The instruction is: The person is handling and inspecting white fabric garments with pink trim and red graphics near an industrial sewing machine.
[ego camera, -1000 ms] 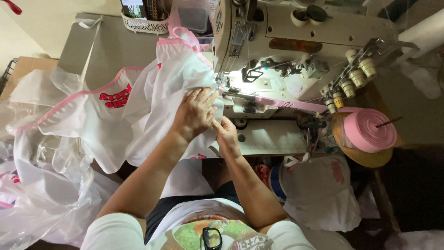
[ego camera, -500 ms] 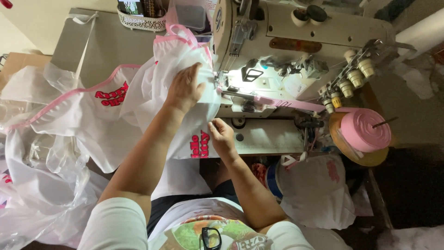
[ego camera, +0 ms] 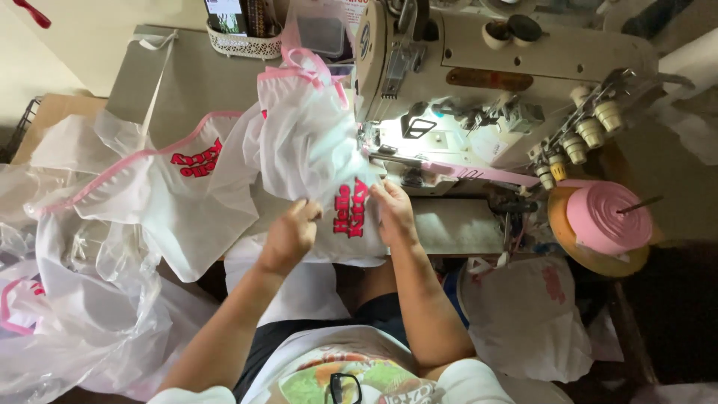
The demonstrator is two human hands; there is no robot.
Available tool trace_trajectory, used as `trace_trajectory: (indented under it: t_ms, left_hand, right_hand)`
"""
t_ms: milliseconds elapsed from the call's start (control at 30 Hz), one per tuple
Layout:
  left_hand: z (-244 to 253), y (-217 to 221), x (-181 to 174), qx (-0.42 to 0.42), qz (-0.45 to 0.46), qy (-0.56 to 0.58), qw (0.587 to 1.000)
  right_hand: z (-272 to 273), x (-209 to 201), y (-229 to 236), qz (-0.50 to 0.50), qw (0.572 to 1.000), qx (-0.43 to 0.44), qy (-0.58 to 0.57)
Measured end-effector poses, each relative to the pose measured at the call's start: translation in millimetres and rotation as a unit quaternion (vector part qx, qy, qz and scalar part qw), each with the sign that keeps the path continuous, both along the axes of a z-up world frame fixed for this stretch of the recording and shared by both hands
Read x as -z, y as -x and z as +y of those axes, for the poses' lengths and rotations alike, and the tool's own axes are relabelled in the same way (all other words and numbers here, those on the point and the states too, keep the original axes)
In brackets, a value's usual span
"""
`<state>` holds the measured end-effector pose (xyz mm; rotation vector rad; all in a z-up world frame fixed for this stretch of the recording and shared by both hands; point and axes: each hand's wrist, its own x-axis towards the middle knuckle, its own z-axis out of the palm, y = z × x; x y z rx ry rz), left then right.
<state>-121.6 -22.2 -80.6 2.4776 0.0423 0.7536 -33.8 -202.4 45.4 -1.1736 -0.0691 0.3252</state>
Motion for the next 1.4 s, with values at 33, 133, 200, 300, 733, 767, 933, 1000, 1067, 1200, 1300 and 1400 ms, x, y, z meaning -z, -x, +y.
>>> trace_trajectory:
  t_ms: [33,133,200,300,733,767,933,1000,1067,1200,1300,1400]
  left_hand:
    - [16.1,-16.4,1.6,-0.001,0.0,0.0,1.0]
    - [40.5,-50.7,-35.2,0.034,-0.146,-0.096,0.984]
    - [31.3,-55.5,-117.9,-0.113,-0.254,-0.208,0.938]
    - [-12.3,-50.8,-115.5,0.046,-0.177,-0.111,0.977]
    - [-21.1,-97.2,-86.4,-0.079,-0.009,-0.165,0.983]
    - [-20.5,-105.3,-83.3,-0.106,-0.017,-0.173,0.979]
    - [-14.3,-159.9,-61.7,-0.206,-0.055,-0.221,0.952]
    - [-9.8,-186.2,-48.6,-0.234,-0.07,-0.198,0.949]
    - [-8.1,-164.2,-102.5,-0.192,0.085,-0.124,0.97]
    - [-6.1,-137.7,-86.7,-0.043,-0.27,-0.1,0.957]
    - [-38.7,-72.1,-100.1,0.049,-0.179,-0.149,0.971]
    - [-33.0,-69.2,-84.8,-0.014,-0.17,-0.231,0.958]
  right_hand:
    - [2.8,-2.0,3.3,0.0,1.0,-0.001,0.0]
    - [10.6,-1.2,14.5,0.059,0.997,0.023,-0.049]
    - [21.9,6.2,18.6,0.087,0.995,0.008,-0.045]
    - [35.4,45.6,7.8,0.04,0.994,-0.02,-0.098]
    - [25.9,70.5,-7.1,-0.016,0.994,-0.033,-0.105]
    - [23.0,99.5,-16.1,-0.011,0.997,-0.031,-0.073]
    - [9.2,177.1,-35.4,-0.004,0.999,-0.038,-0.011]
    - [8.5,183.4,-33.4,-0.024,0.999,-0.019,0.027]
    - [19.1,94.4,6.2,-0.024,0.999,-0.039,0.02]
    - [21.8,82.3,6.6,-0.007,0.998,-0.06,-0.021]
    - [21.5,95.0,0.1,0.005,0.996,-0.07,-0.061]
    - [23.1,91.9,-0.8,-0.036,0.995,-0.07,-0.068]
